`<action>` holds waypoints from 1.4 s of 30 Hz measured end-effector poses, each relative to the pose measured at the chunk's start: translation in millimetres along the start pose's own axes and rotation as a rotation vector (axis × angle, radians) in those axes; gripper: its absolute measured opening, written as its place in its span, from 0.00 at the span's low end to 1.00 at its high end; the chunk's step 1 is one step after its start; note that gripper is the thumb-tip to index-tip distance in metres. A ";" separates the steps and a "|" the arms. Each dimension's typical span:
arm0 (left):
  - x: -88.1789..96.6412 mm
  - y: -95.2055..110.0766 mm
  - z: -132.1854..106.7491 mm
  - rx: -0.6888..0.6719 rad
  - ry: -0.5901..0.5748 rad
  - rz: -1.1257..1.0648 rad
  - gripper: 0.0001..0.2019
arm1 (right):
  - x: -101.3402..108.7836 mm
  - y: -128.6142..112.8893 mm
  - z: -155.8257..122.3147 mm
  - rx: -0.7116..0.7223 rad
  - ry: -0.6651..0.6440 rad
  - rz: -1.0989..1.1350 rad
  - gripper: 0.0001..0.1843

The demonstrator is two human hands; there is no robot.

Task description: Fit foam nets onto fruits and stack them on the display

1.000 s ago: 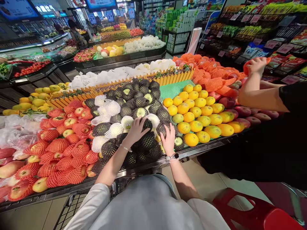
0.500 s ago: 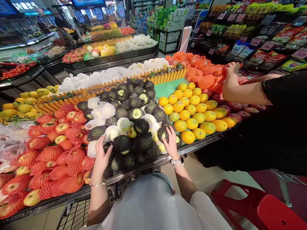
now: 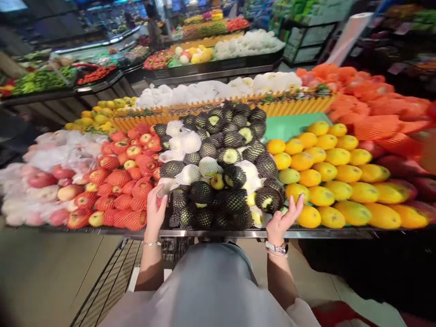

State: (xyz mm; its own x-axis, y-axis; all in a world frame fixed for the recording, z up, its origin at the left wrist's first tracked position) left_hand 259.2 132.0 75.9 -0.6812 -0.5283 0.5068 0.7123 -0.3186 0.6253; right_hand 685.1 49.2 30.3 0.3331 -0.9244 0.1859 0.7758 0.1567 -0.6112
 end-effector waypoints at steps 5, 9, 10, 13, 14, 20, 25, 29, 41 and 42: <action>3.2 -7.7 -21.3 0.076 -0.056 0.010 0.16 | -38.3 23.5 -11.1 0.063 -0.345 -0.004 0.34; -3.3 -7.7 -40.7 0.143 -0.112 -0.026 0.16 | -36.2 41.1 -13.7 0.038 -0.415 0.003 0.50; -5.4 -5.5 -44.3 0.147 -0.118 -0.045 0.15 | -33.4 46.3 -13.4 0.003 -0.414 0.001 0.50; -10.9 6.6 -50.9 0.128 -0.102 -0.115 0.13 | -16.8 61.3 -6.2 -0.171 -0.286 -0.005 0.47; -11.3 11.2 -52.0 0.126 -0.073 -0.136 0.13 | -9.6 63.6 -2.7 -0.240 -0.220 0.012 0.47; -36.5 52.1 -60.0 0.292 -0.103 -0.452 0.11 | -0.2 9.8 11.3 -0.421 -0.145 0.241 0.51; -78.1 121.3 -73.0 0.395 -0.533 -0.894 0.22 | -34.3 -78.7 -3.3 -0.261 -0.357 0.534 0.49; -94.6 125.7 -81.8 0.579 -0.595 -1.018 0.33 | -44.4 -129.4 -13.8 -0.109 -0.530 0.568 0.47; -115.9 79.2 -97.8 1.322 -0.285 -1.320 0.27 | -93.8 -99.5 -50.6 -0.788 -0.719 0.737 0.26; -115.8 78.2 -98.6 1.343 -0.272 -1.307 0.26 | -97.6 -96.9 -58.6 -0.824 -0.730 0.738 0.24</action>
State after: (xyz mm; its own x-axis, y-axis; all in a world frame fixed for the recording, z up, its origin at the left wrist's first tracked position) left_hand 410.4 90.6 7.6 -0.7110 -0.3314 -0.6201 -0.6969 0.4496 0.5588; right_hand 546.0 103.8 26.3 0.9446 -0.2749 -0.1793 -0.1742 0.0434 -0.9838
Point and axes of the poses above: each hand's wrist, its own z-axis towards the middle knuckle, its own x-axis out of the back of the hand, y = z × x, the point moved 9 cm from there along z, towards the middle knuckle, and after that the axes turned 12 degrees about y, right-handed, at the moved point
